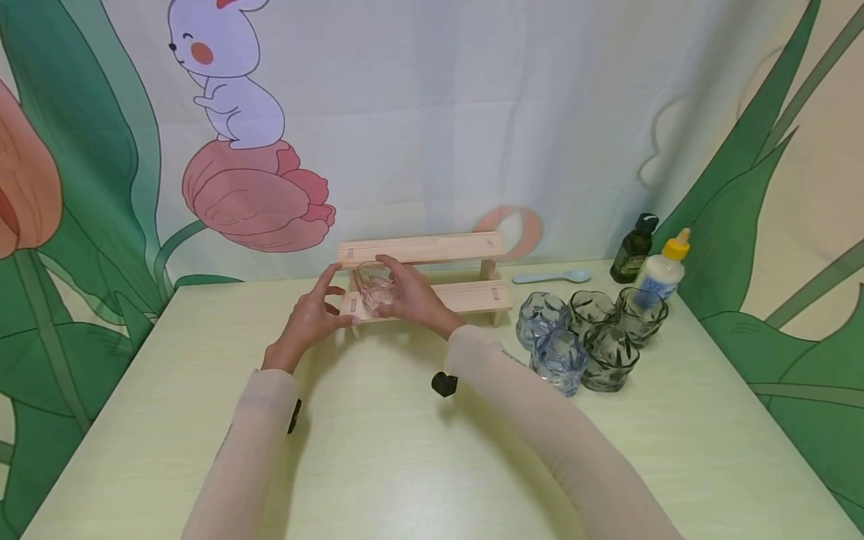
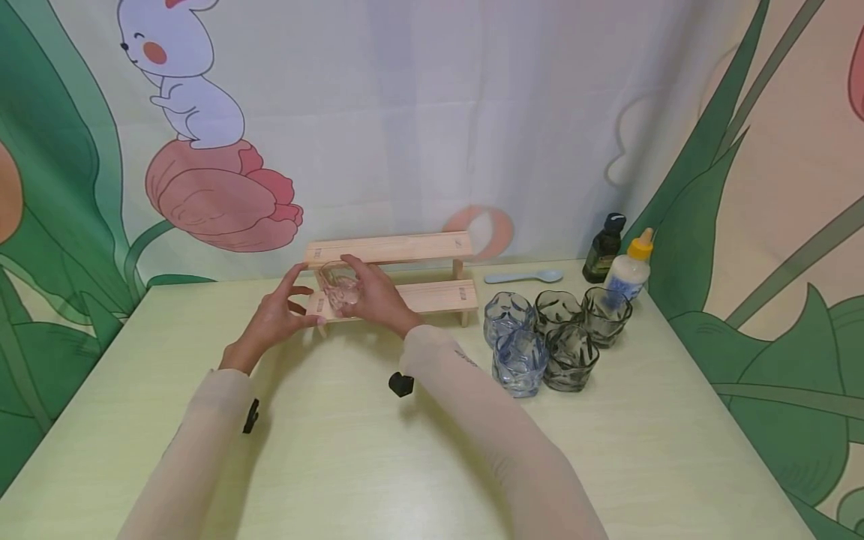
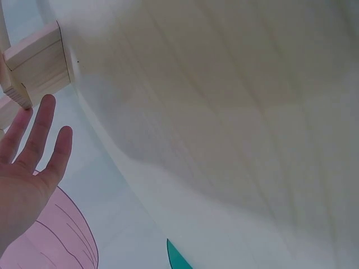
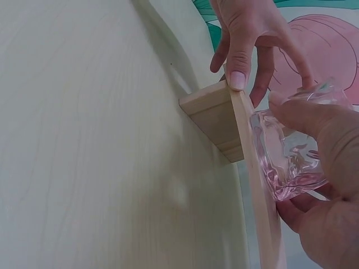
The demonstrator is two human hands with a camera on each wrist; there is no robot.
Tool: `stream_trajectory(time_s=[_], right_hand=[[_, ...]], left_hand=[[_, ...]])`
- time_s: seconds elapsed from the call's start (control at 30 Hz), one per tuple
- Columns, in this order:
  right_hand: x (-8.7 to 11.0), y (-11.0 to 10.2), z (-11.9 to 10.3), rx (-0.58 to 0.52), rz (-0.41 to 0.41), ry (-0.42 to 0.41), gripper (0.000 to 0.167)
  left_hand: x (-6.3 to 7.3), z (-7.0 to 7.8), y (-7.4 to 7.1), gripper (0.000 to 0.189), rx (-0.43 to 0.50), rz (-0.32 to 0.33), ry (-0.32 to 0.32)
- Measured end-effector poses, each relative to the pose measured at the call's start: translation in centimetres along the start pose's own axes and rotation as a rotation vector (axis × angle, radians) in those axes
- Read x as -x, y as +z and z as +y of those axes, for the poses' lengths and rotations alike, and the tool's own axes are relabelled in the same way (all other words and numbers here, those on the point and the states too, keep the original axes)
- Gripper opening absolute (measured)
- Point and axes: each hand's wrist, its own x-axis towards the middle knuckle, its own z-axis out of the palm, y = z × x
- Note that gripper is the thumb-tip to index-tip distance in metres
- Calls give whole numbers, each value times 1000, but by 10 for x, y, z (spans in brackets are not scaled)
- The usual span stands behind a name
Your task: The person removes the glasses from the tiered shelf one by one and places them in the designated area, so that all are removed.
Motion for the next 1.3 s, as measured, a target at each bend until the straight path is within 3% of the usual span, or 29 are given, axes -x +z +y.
stream_trajectory(time_s=[0.73, 1.3], right_hand=[[7, -5, -1, -5, 2, -2, 91], [26, -38, -4, -39, 22, -7, 91]], left_hand=[[1, 1, 0, 105, 9, 1, 8], [0, 1, -1, 106, 16, -2, -12]])
